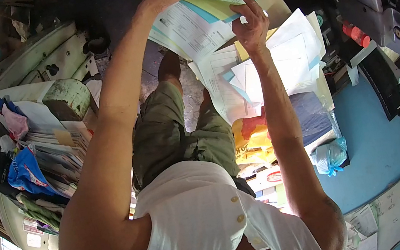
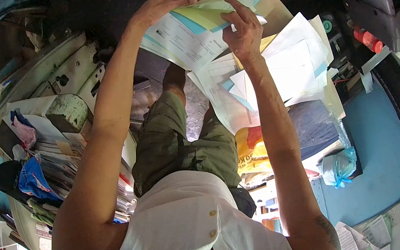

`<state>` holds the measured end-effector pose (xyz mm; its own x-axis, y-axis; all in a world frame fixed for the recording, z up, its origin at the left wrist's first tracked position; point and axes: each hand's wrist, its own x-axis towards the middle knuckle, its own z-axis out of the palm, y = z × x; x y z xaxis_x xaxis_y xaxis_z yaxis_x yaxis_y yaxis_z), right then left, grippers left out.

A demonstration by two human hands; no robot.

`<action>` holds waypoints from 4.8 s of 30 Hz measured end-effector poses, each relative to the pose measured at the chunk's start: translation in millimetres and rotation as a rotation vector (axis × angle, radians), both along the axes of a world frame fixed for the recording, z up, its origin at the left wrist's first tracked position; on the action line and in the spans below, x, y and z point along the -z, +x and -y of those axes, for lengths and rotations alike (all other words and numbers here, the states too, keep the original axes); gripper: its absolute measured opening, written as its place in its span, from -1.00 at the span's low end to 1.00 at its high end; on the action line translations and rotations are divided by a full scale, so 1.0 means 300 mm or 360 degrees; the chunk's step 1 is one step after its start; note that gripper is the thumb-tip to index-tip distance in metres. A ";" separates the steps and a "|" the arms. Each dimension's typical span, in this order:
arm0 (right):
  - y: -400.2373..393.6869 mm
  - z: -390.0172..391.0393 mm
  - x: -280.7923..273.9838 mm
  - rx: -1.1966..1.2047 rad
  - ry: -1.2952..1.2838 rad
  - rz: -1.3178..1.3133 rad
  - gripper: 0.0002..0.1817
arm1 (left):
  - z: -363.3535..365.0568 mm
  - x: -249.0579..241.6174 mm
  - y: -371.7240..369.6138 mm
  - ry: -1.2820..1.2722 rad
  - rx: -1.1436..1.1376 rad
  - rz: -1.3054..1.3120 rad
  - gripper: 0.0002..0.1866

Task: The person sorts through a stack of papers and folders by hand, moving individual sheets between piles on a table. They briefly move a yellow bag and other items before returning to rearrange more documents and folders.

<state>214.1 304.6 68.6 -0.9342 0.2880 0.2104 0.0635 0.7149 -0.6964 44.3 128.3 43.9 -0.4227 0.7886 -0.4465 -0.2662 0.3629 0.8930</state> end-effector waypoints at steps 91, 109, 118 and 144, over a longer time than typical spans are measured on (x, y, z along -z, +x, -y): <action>-0.092 0.067 -0.023 0.0306 -0.0423 -0.0149 -0.79 | 0.010 0.069 -0.002 -0.0269 -0.0197 -0.0786 -0.61; -0.143 -0.207 0.136 -0.0104 -0.0236 0.0299 -0.75 | 0.065 -0.078 -0.071 -0.0569 -0.0496 -0.1534 -0.77; -0.169 -0.096 0.124 -0.0053 0.0260 0.0697 -0.22 | 0.093 -0.610 -0.225 -0.0089 -0.1552 -0.1670 -0.88; 0.120 0.034 -0.017 -0.0337 0.0416 -0.0256 -0.45 | 0.101 -0.604 -0.134 0.0198 -0.1784 -0.1334 -0.88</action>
<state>250.1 294.5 73.7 -0.9163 0.0091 0.4003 -0.2003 0.8554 -0.4778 4.0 98.0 225.2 -0.9472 -0.1251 0.2951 0.2629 0.2236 0.9386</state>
